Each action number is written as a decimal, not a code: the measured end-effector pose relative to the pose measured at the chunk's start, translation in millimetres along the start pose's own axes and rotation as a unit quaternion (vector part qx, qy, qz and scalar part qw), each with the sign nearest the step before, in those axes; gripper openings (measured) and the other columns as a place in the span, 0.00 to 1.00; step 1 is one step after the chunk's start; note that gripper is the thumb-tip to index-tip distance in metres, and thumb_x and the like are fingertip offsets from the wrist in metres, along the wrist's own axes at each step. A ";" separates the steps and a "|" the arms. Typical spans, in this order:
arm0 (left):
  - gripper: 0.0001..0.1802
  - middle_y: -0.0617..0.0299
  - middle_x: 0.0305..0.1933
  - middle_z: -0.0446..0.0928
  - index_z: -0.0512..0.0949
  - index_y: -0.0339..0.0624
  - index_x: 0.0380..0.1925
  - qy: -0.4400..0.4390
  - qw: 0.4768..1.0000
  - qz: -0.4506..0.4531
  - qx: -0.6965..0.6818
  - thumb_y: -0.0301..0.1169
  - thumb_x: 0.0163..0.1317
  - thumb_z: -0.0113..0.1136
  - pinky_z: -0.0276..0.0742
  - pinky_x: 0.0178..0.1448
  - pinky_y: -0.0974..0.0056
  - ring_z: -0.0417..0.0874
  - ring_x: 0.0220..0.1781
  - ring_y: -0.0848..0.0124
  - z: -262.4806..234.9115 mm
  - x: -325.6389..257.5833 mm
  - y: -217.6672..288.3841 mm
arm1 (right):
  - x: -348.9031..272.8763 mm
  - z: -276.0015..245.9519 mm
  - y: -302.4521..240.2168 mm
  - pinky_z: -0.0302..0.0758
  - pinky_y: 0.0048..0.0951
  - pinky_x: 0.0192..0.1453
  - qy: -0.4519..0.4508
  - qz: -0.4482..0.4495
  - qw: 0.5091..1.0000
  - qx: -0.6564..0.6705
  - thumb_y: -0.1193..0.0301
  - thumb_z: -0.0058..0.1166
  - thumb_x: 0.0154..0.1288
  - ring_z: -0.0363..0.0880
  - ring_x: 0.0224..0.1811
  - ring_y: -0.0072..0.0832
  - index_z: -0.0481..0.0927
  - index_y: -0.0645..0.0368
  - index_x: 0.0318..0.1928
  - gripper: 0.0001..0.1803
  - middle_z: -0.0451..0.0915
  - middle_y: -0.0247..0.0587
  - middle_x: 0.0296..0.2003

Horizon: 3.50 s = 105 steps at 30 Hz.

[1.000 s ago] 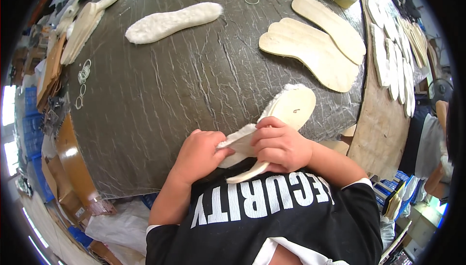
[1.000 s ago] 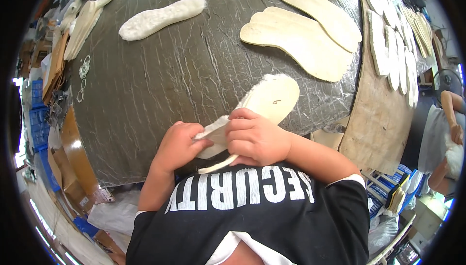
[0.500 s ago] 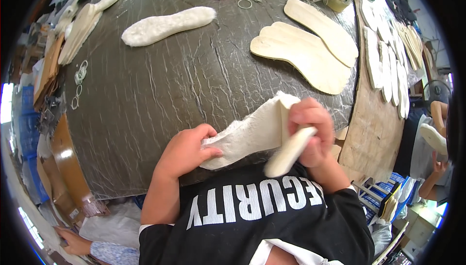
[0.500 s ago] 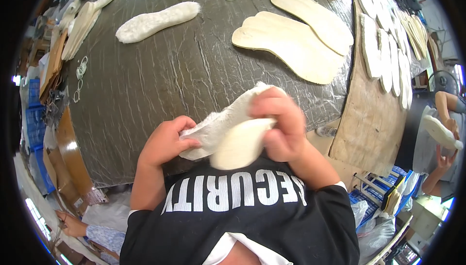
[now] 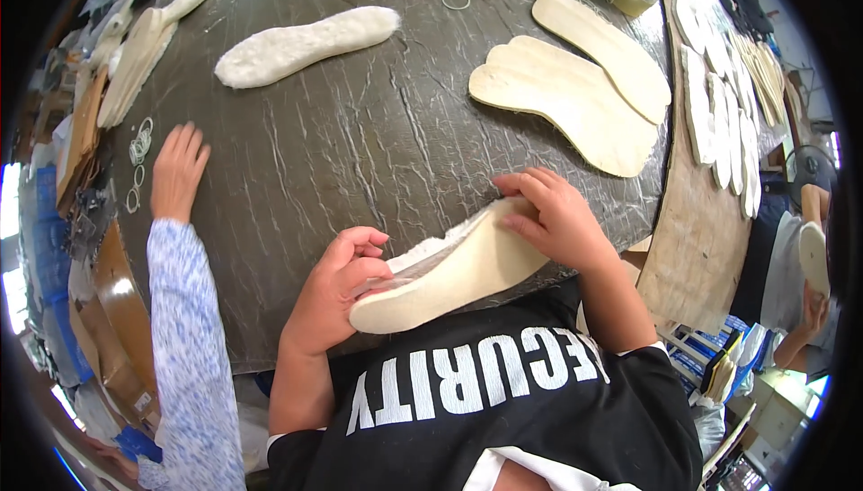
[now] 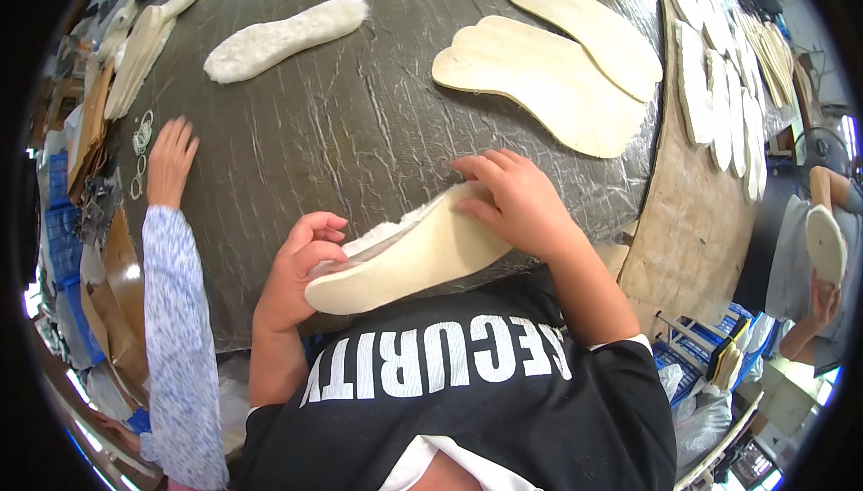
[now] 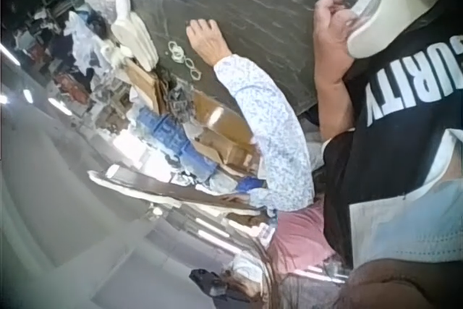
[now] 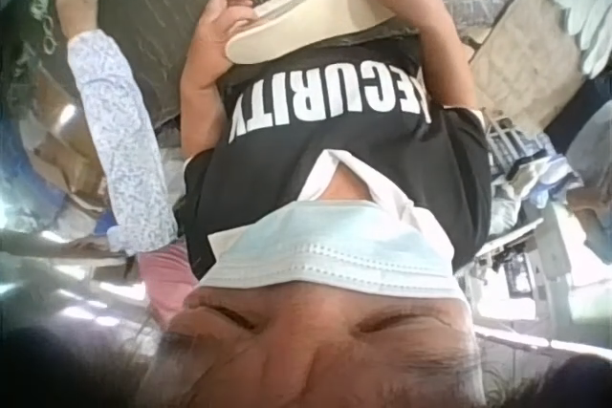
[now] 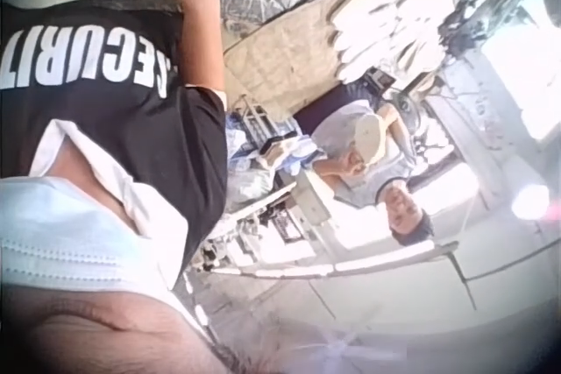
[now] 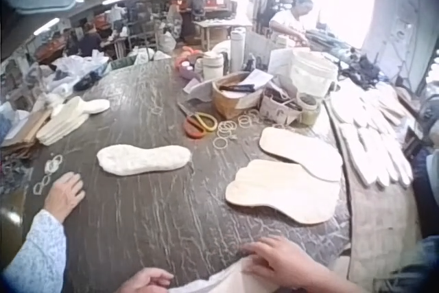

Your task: The recorder is manually assembling and layering shoe insole components on a work table.

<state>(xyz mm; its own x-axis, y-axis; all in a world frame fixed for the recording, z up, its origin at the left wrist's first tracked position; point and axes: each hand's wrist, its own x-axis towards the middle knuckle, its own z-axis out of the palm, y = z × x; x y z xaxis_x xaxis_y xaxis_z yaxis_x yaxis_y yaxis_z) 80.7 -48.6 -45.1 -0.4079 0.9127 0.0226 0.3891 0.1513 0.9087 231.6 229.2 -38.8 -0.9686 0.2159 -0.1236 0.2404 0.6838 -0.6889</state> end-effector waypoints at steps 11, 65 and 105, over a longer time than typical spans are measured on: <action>0.25 0.54 0.55 0.74 0.82 0.44 0.48 -0.187 0.978 -0.007 0.091 0.40 0.48 0.66 0.63 0.61 0.55 0.71 0.56 0.54 -9.7 13.6 15.1 | 1.3 2.2 -13.4 0.67 0.40 0.54 -0.021 -0.159 0.986 -0.055 0.66 0.64 0.53 0.73 0.50 0.38 0.79 0.50 0.47 0.18 0.76 0.38 0.47; 0.17 0.62 0.44 0.79 0.82 0.49 0.45 -0.203 0.968 0.019 0.143 0.27 0.52 0.62 0.68 0.50 0.59 0.75 0.45 0.61 -16.5 41.3 63.3 | 7.5 -2.9 -31.6 0.74 0.41 0.46 -0.153 -0.146 0.972 0.098 0.62 0.67 0.50 0.79 0.40 0.43 0.78 0.56 0.39 0.18 0.80 0.40 0.33; 0.21 0.50 0.37 0.80 0.80 0.36 0.44 -0.118 0.987 -0.079 0.069 0.27 0.47 0.67 0.77 0.42 0.57 0.82 0.38 0.52 -27.9 40.2 76.3 | -6.5 -0.4 -39.5 0.74 0.41 0.38 -0.098 -0.130 0.986 0.020 0.60 0.59 0.59 0.79 0.35 0.39 0.79 0.51 0.38 0.11 0.77 0.35 0.27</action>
<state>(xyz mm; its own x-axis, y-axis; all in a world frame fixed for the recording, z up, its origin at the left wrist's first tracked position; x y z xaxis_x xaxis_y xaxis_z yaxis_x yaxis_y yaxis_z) 71.0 -11.0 36.7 -0.2744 0.9343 -0.2275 0.4522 0.3341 0.8270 228.5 201.1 -10.4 -0.9919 -0.1048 -0.0724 -0.0166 0.6700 -0.7422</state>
